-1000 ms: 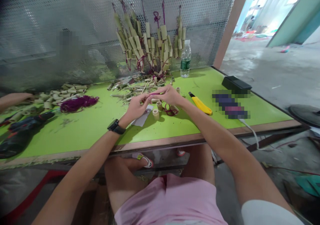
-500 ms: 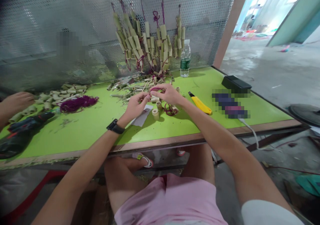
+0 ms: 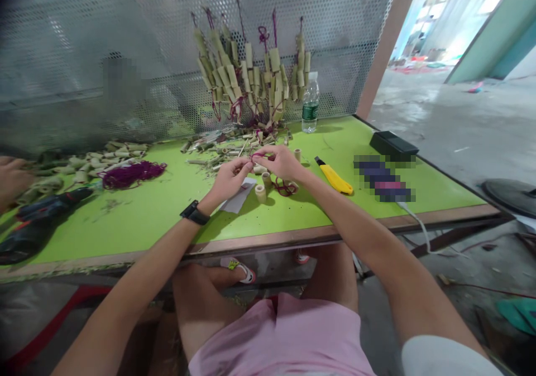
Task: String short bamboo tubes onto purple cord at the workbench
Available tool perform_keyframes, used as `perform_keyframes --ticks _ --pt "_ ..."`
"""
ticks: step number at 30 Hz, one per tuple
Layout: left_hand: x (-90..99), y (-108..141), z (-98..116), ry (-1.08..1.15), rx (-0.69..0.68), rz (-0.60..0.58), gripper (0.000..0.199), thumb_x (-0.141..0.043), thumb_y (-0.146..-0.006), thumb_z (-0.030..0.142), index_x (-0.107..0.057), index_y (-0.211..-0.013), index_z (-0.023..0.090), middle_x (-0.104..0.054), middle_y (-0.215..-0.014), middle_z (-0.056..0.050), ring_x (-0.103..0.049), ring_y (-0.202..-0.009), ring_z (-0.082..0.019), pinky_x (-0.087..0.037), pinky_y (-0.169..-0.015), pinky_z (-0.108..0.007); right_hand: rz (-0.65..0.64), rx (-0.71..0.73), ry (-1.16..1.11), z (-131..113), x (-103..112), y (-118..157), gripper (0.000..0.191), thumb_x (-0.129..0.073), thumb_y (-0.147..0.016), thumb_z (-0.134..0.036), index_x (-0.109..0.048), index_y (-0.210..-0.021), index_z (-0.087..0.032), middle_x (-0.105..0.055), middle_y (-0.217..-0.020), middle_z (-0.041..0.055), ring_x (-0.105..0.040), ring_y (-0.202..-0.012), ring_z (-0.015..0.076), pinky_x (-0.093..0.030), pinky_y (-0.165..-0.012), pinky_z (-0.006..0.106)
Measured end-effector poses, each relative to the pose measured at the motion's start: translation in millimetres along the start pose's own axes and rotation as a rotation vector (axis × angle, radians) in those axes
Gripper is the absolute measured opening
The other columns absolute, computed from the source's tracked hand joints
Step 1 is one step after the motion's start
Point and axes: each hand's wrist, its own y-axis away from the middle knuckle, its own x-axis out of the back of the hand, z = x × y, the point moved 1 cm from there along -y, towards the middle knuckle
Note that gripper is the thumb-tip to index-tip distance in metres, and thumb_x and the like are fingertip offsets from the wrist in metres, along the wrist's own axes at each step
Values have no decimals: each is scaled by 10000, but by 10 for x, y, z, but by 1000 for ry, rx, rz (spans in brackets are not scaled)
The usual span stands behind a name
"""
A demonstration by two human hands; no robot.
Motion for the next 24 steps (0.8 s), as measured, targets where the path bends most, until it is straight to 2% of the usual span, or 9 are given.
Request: perform_keyframes --ticks 2,8,15,18,24 --pt "3 3 9 -9 -4 -7 451 -549 -1090 577 -748 -961 193 -756 -871 -50 -594 -721 -176 -436 -684 -318 -18 -2 -20 16 -18 1 421 -757 -967 -581 -881 -1072 -193 -821 -1031 122 -658 -737 197 -522 -666 366" --pt "-7 7 -30 -42 3 -10 453 -541 -1090 581 -759 -969 201 -718 -793 -32 -577 -692 -181 -413 -655 -324 -5 38 -62 72 -53 -9 401 -776 -950 -578 -873 -1004 -193 -824 -1032 123 -734 -921 246 -599 -832 415" --pt "-4 6 -49 -34 1 -12 378 -567 -1085 511 -747 -980 196 -763 -897 -50 -621 -754 -181 -458 -705 -325 49 -21 -13 37 -47 -5 386 -757 -974 -599 -852 -1004 -226 -821 -1091 117 -735 -968 259 -607 -872 417" --pt "4 7 -64 -13 16 -17 386 -566 -1088 533 -735 -984 203 -736 -858 -40 -598 -722 -177 -442 -683 -321 18 -2 -15 46 -57 -2 417 -738 -979 -610 -852 -1019 -212 -830 -1099 123 -738 -980 266 -587 -869 407" --pt "4 3 -74 -6 19 -17 411 -539 -1094 552 -702 -945 206 -706 -830 -33 -584 -706 -174 -438 -676 -321 6 46 20 52 -60 -1 521 -686 -1001 -665 -837 -981 -166 -810 -974 108 -693 -862 229 -516 -781 360"
